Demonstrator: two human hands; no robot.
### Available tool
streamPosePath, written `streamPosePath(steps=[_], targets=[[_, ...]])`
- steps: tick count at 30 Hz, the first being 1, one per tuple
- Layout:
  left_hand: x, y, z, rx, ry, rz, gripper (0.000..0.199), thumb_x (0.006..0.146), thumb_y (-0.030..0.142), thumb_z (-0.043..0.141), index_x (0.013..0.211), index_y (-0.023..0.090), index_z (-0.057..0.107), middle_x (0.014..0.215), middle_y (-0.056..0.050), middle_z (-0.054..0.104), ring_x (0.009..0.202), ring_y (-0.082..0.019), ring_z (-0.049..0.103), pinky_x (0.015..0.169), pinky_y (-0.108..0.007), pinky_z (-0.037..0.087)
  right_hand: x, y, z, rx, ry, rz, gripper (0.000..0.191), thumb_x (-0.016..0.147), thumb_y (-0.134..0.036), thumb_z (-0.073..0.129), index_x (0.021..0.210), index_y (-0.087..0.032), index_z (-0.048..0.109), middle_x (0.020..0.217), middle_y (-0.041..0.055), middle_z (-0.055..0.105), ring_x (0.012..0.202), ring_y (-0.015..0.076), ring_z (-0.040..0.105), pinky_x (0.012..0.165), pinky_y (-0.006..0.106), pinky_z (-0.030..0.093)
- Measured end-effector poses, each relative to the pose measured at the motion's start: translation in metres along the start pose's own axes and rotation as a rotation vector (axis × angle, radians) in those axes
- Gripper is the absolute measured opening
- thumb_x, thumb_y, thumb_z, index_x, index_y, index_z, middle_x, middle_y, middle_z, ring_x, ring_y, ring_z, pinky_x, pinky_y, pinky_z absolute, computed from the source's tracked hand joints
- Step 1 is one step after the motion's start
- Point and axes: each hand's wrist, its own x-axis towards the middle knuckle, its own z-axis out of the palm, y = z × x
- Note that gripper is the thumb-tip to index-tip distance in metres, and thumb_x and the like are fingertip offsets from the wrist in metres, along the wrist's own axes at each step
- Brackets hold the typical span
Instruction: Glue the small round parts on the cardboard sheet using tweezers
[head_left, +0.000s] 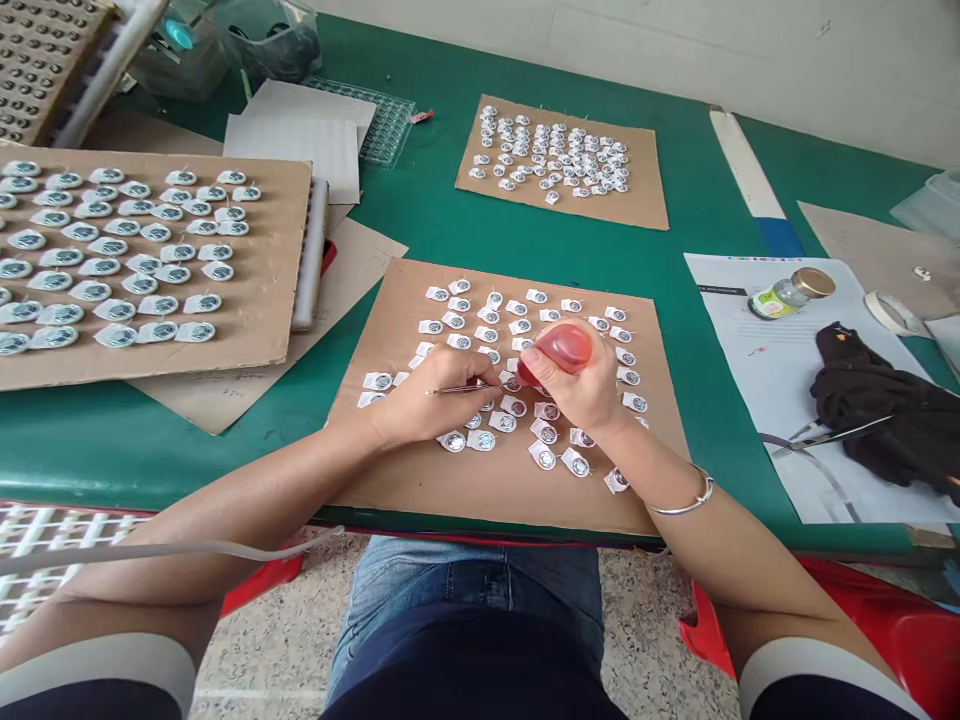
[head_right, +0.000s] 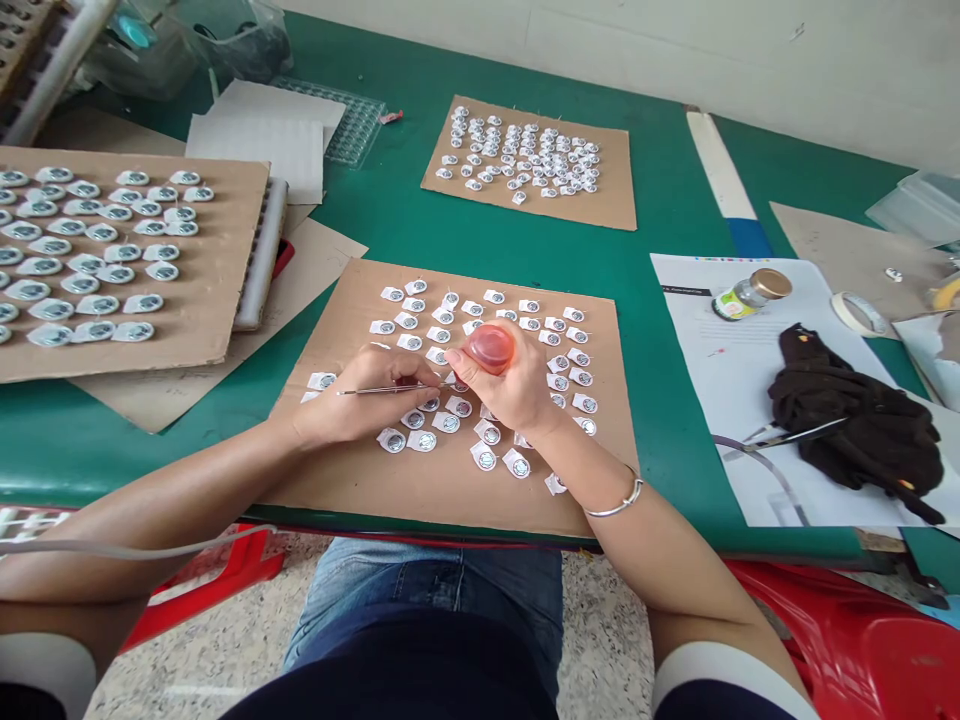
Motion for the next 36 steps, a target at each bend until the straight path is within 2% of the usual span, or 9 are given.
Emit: streamPosePath(steps=[5,8,10,13,16,21,24,30,36], targets=[[-0.001,-0.004,0.001,0.005,-0.006,-0.004,0.012,0.079,0.017,0.054,0.080,0.015,0.066,0.069,0.000,0.064,0.058,-0.008,0.054,0.051,-0.019,0.038,0.005,0.010,-0.008,0.110,0.044,0.138,0.028,0.076,-0.046,0.060,0.077,-0.019,0.052,0.070,0.0002,0.058,0.064,0.0130,0.059,0.056,0.028,0.050],[0.000,-0.005,0.000,0.032,0.033,-0.020,0.011,0.078,0.018,0.056,0.080,0.016,0.066,0.070,0.000,0.065,0.059,-0.008,0.055,0.051,-0.019,0.039,0.014,0.023,-0.021,0.225,0.108,0.199,0.031,0.085,-0.051,0.045,0.082,-0.020,0.045,0.061,-0.0016,0.052,0.052,0.0124,0.058,0.039,0.024,0.040],[0.000,-0.002,-0.002,0.044,0.081,-0.043,0.011,0.077,0.020,0.057,0.080,0.015,0.067,0.070,0.000,0.066,0.059,-0.008,0.056,0.051,-0.019,0.039,0.021,0.027,-0.031,0.224,0.161,0.186,0.032,0.089,-0.052,0.036,0.082,-0.021,0.040,0.058,-0.0021,0.048,0.049,0.0131,0.058,0.035,0.023,0.034],[-0.004,0.008,-0.006,0.046,0.129,-0.073,0.012,0.077,0.023,0.059,0.081,0.015,0.067,0.070,-0.001,0.066,0.058,-0.008,0.055,0.049,-0.019,0.039,0.030,0.021,-0.044,0.247,0.237,0.169,0.033,0.090,-0.051,0.034,0.076,-0.021,0.036,0.055,-0.0023,0.044,0.048,0.0145,0.057,0.034,0.024,0.033],[-0.010,0.018,-0.004,0.072,0.067,-0.023,0.011,0.079,0.021,0.057,0.082,0.016,0.067,0.068,0.000,0.065,0.055,-0.007,0.054,0.049,-0.019,0.038,0.032,0.005,-0.050,0.332,0.232,0.186,0.030,0.088,-0.048,0.041,0.074,-0.022,0.035,0.052,-0.0024,0.043,0.046,0.0155,0.057,0.031,0.025,0.031],[-0.016,0.020,0.006,0.159,-0.009,0.085,0.014,0.079,0.012,0.052,0.082,0.017,0.065,0.067,0.001,0.064,0.056,-0.007,0.054,0.051,-0.019,0.038,0.019,-0.007,-0.042,0.407,0.142,0.241,0.024,0.086,-0.044,0.046,0.075,-0.023,0.041,0.054,-0.0032,0.048,0.046,0.0138,0.058,0.029,0.024,0.031],[-0.016,0.018,0.009,0.187,-0.012,0.116,0.015,0.078,0.010,0.052,0.083,0.017,0.064,0.067,0.002,0.064,0.057,-0.007,0.054,0.053,-0.020,0.039,0.012,-0.003,-0.035,0.480,0.186,0.250,0.024,0.084,-0.043,0.048,0.075,-0.023,0.041,0.053,-0.0042,0.047,0.045,0.0150,0.058,0.028,0.024,0.031],[-0.017,0.022,0.006,0.221,-0.025,0.151,0.016,0.075,0.006,0.051,0.079,0.016,0.064,0.069,0.001,0.064,0.058,-0.007,0.054,0.054,-0.020,0.039,0.012,0.007,-0.034,0.380,0.278,0.313,0.029,0.082,-0.052,0.048,0.077,-0.024,0.042,0.059,-0.0002,0.049,0.055,0.0205,0.061,0.030,0.028,0.032],[-0.017,0.022,0.007,0.235,-0.051,0.181,0.016,0.077,0.007,0.048,0.079,0.015,0.062,0.067,0.001,0.062,0.058,-0.008,0.053,0.053,-0.021,0.038,0.009,0.007,-0.036,0.379,0.277,0.327,0.031,0.080,-0.054,0.049,0.075,-0.024,0.043,0.062,-0.0002,0.049,0.053,0.0182,0.060,0.030,0.028,0.034]])
